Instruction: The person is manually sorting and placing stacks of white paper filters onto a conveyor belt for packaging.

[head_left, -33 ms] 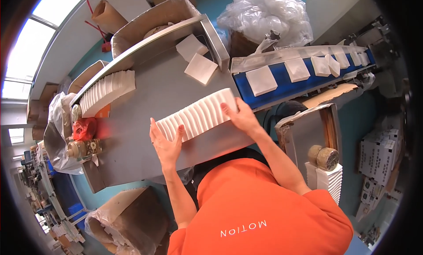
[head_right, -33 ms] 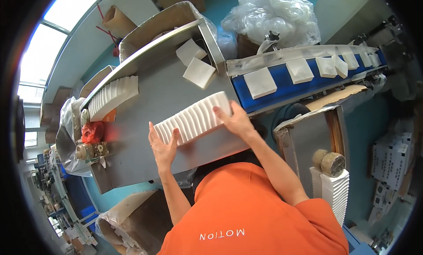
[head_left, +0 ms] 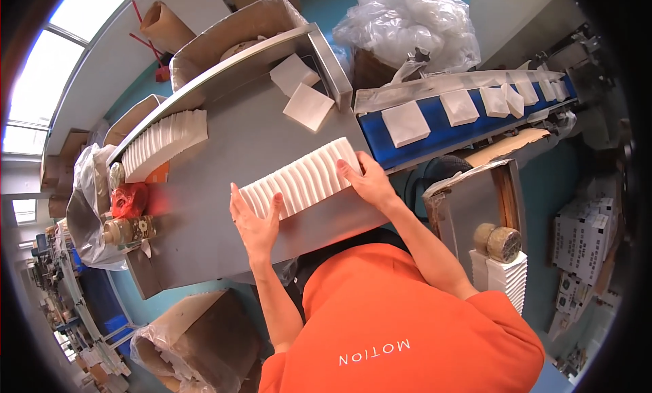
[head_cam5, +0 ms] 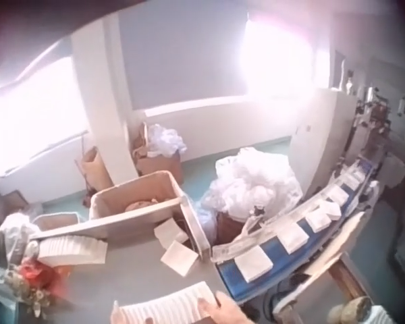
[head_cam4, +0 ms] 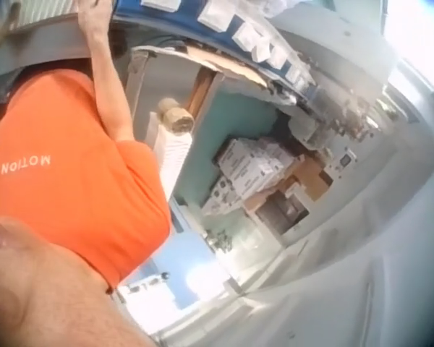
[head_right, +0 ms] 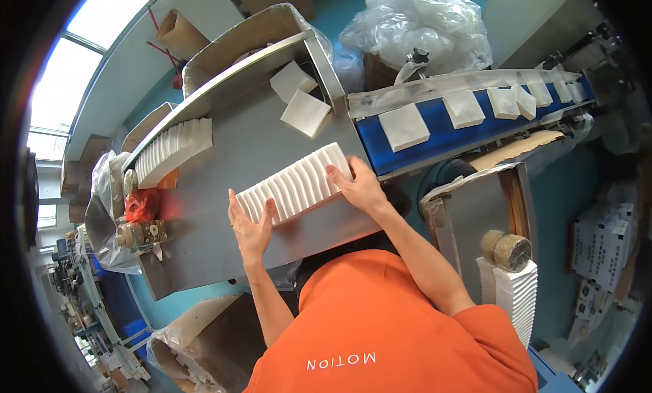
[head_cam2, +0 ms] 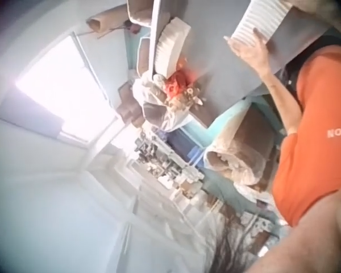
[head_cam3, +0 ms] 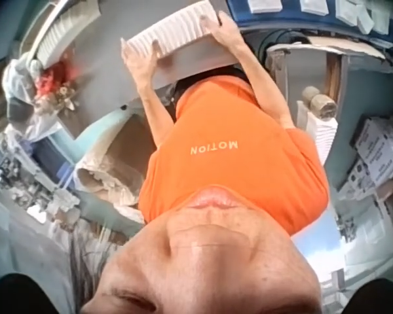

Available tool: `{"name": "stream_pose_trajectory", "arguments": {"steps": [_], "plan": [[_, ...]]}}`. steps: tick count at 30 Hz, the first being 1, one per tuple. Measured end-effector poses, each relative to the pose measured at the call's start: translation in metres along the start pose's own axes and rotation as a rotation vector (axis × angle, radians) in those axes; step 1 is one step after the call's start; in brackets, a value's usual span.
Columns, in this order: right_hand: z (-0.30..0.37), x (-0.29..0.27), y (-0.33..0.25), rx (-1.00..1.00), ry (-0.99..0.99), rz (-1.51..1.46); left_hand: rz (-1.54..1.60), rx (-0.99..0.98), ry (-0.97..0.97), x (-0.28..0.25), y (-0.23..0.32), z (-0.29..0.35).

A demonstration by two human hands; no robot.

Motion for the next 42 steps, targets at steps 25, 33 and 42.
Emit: {"name": "stream_pose_trajectory", "arguments": {"steps": [25,33,42], "plan": [[-0.004,-0.032,0.043,0.287,-0.053,-0.477,0.015,-0.014,0.028,0.0,0.003,-0.01],[0.005,0.02,-0.007,-0.038,-0.078,0.031,0.029,0.059,-0.051,0.012,0.017,-0.01],[-0.005,-0.033,0.038,0.25,0.168,-0.535,0.091,0.004,-0.108,0.01,0.018,-0.015]]}}
Point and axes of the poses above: each hand's wrist, its own z-axis away from the middle knuckle, its own x-axis out of the palm, y = z × x, the point moved 6 cm from there along -z, towards the middle knuckle, and after that the axes turned 3 degrees about z, right-handed, at the moved point
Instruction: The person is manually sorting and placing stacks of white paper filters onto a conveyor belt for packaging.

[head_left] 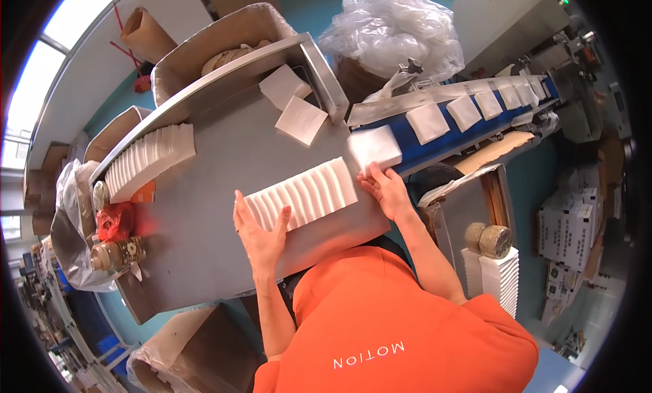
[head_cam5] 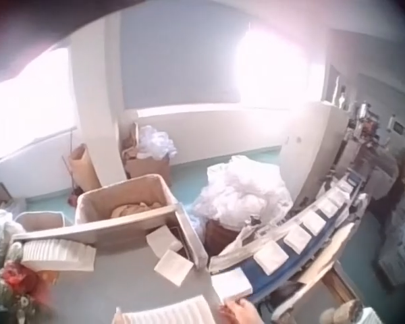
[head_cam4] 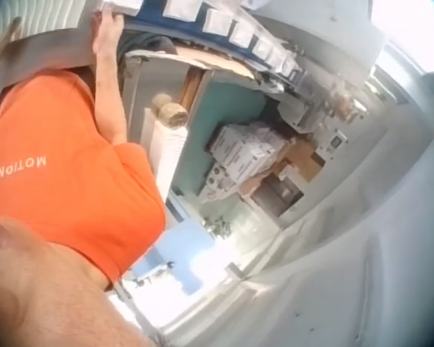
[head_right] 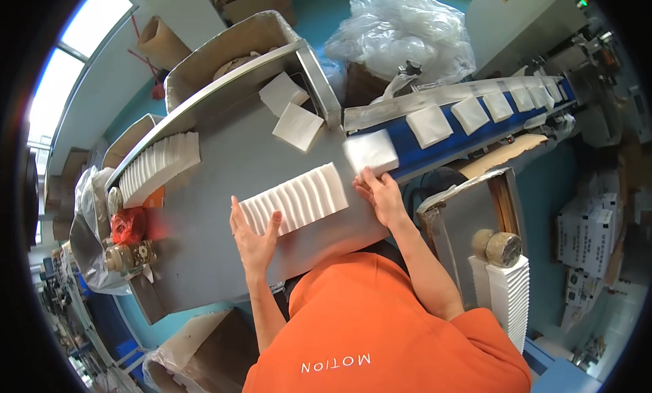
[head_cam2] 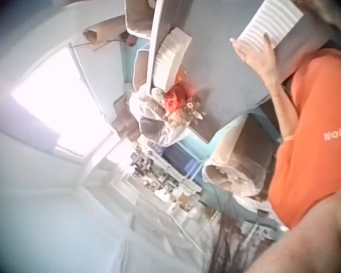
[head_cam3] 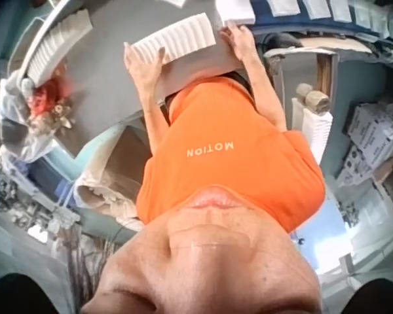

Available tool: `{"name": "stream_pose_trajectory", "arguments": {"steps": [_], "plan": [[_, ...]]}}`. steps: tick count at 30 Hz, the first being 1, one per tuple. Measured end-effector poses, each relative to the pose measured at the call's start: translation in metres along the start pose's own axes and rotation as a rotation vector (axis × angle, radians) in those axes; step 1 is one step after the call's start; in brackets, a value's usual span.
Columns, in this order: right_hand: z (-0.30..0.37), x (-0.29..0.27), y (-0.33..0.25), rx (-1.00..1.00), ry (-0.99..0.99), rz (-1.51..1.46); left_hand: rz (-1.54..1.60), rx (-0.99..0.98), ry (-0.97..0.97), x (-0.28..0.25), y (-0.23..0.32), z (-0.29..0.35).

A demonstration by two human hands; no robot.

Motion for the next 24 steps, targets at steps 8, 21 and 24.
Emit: {"name": "stream_pose_trajectory", "arguments": {"steps": [8,21,24], "plan": [[0.017,0.059,0.013,0.063,-0.3,0.142,-0.065,0.036,0.045,0.013,0.008,0.009],[0.01,0.015,-0.064,-0.474,-0.03,0.789,-0.075,-0.031,0.046,0.018,0.014,0.009],[0.026,0.052,-0.068,-0.651,-0.09,1.186,-0.181,-0.015,0.062,0.024,0.026,0.008]]}}
Point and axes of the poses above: each hand's wrist, its own z-axis away from the middle knuckle, its own x-axis out of the palm, y = z × x, the point moved 6 cm from there along -z, towards the middle knuckle, and after that the axes turned 3 degrees about z, right-handed, at the moved point
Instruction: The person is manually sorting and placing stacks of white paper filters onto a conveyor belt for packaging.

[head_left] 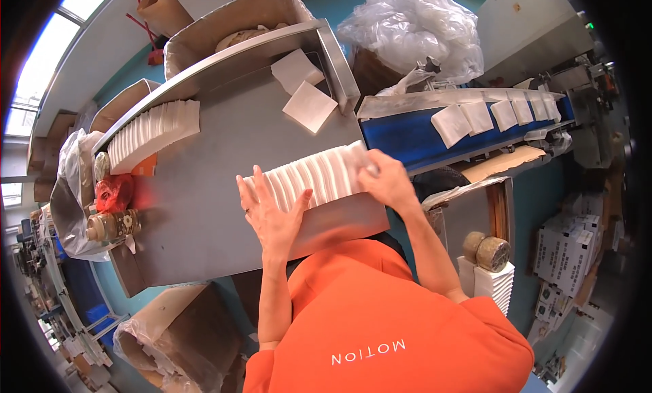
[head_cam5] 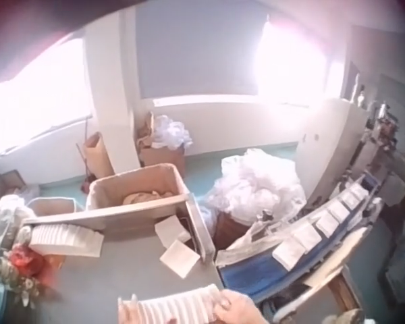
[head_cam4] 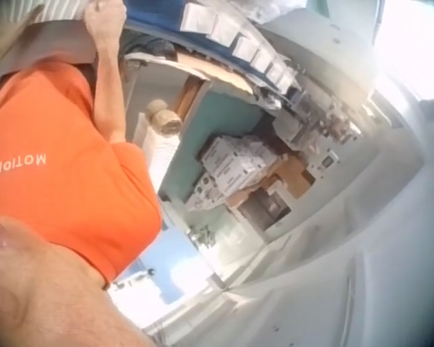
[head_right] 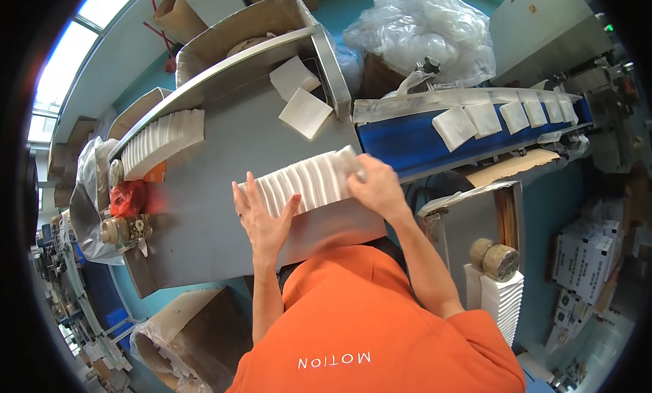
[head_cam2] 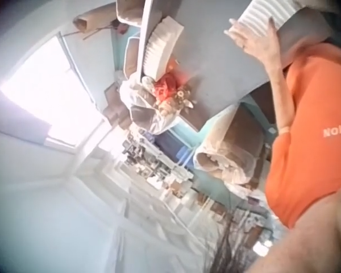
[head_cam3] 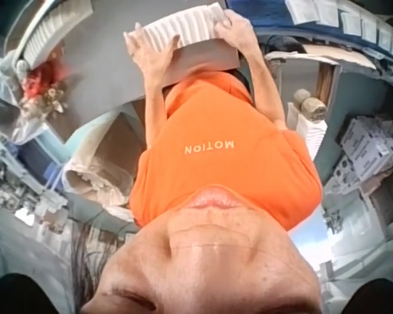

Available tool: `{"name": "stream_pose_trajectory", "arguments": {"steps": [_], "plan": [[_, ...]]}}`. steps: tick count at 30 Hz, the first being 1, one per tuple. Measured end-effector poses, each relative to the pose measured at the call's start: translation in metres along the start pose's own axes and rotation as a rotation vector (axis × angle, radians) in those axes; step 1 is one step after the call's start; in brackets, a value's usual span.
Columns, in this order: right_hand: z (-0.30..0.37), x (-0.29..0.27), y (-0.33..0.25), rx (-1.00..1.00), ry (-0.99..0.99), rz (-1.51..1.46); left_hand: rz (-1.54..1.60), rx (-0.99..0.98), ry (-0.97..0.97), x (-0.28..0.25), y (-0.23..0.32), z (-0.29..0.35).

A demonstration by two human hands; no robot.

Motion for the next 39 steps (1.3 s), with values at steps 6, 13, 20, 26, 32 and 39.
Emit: {"name": "stream_pose_trajectory", "arguments": {"steps": [6,13,20,26,32,39], "plan": [[0.01,0.048,0.033,0.505,-0.406,-0.866,-0.076,-0.033,-0.007,0.005,0.002,-0.005],[0.008,0.052,0.054,0.503,-0.099,-1.074,-0.047,-0.009,-0.04,0.009,0.01,-0.005],[0.001,0.067,0.032,0.337,-0.179,-0.859,-0.051,0.006,-0.042,0.011,0.015,-0.009],[0.0,0.04,0.039,0.219,-0.158,-0.482,-0.054,-0.003,-0.029,0.012,0.013,-0.007],[-0.007,0.018,0.015,-0.088,-0.047,0.153,-0.061,0.034,-0.01,0.014,0.012,-0.008],[-0.01,0.023,0.007,-0.003,-0.039,-0.043,-0.06,0.037,-0.003,0.016,0.015,-0.008]]}}
Point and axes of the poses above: each hand's wrist, its own z-axis away from the middle knuckle, its own x-axis out of the palm, y = z × x, the point moved 6 cm from there along -z, towards the middle knuckle, and after that the axes turned 3 degrees about z, right-handed, at the moved point
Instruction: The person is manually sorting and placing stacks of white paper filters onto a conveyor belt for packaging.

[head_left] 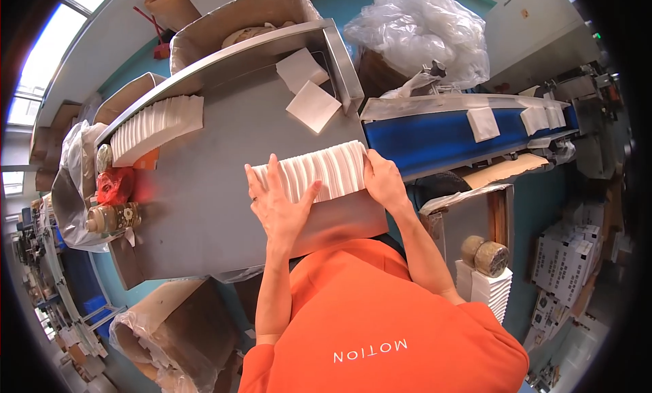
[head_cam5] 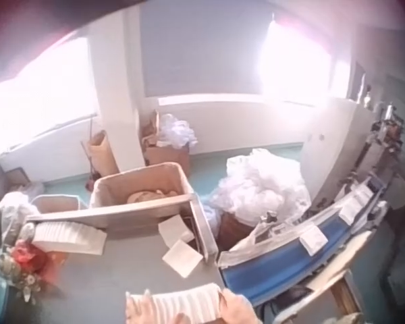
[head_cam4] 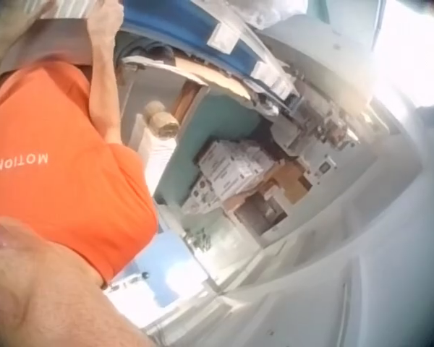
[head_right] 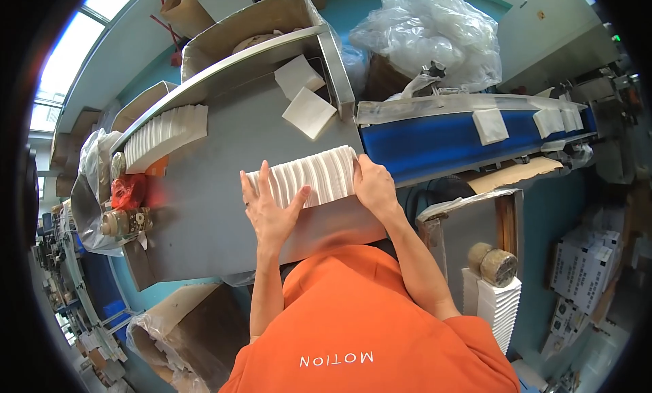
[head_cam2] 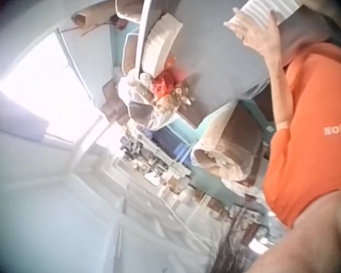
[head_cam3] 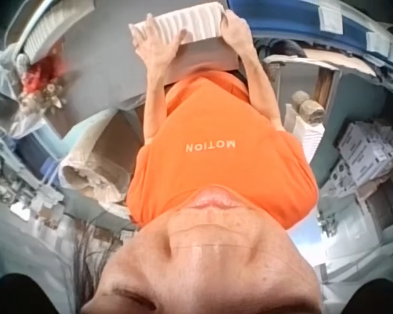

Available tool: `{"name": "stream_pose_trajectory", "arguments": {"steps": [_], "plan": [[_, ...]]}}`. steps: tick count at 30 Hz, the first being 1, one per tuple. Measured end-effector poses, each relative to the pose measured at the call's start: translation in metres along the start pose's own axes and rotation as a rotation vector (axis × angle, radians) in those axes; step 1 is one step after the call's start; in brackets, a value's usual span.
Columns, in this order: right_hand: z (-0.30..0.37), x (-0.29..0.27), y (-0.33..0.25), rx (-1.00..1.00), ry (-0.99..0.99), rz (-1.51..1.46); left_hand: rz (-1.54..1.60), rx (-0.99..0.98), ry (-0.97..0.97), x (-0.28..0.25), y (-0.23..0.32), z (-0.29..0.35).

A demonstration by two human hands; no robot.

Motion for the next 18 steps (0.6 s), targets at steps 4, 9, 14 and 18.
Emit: {"name": "stream_pose_trajectory", "arguments": {"steps": [4,9,14,18], "plan": [[-0.002,0.019,0.001,0.054,-0.148,-0.376,-0.002,0.004,0.022,0.001,-0.002,0.001],[0.015,0.025,0.001,0.122,-0.008,-0.402,0.011,-0.014,0.006,0.003,0.001,0.006],[0.034,0.035,0.036,0.61,-0.17,-1.213,0.039,-0.088,-0.032,0.001,0.002,0.007],[0.037,0.02,0.062,0.638,0.079,-1.271,0.069,-0.058,-0.043,0.003,0.006,0.006]]}}
Point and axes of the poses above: each hand's wrist, its own z-axis away from the middle knuckle, its own x-axis out of the palm, y = z × x, the point moved 6 cm from there along -z, towards the middle knuckle, and after that the axes turned 3 degrees about z, right-handed, at the moved point
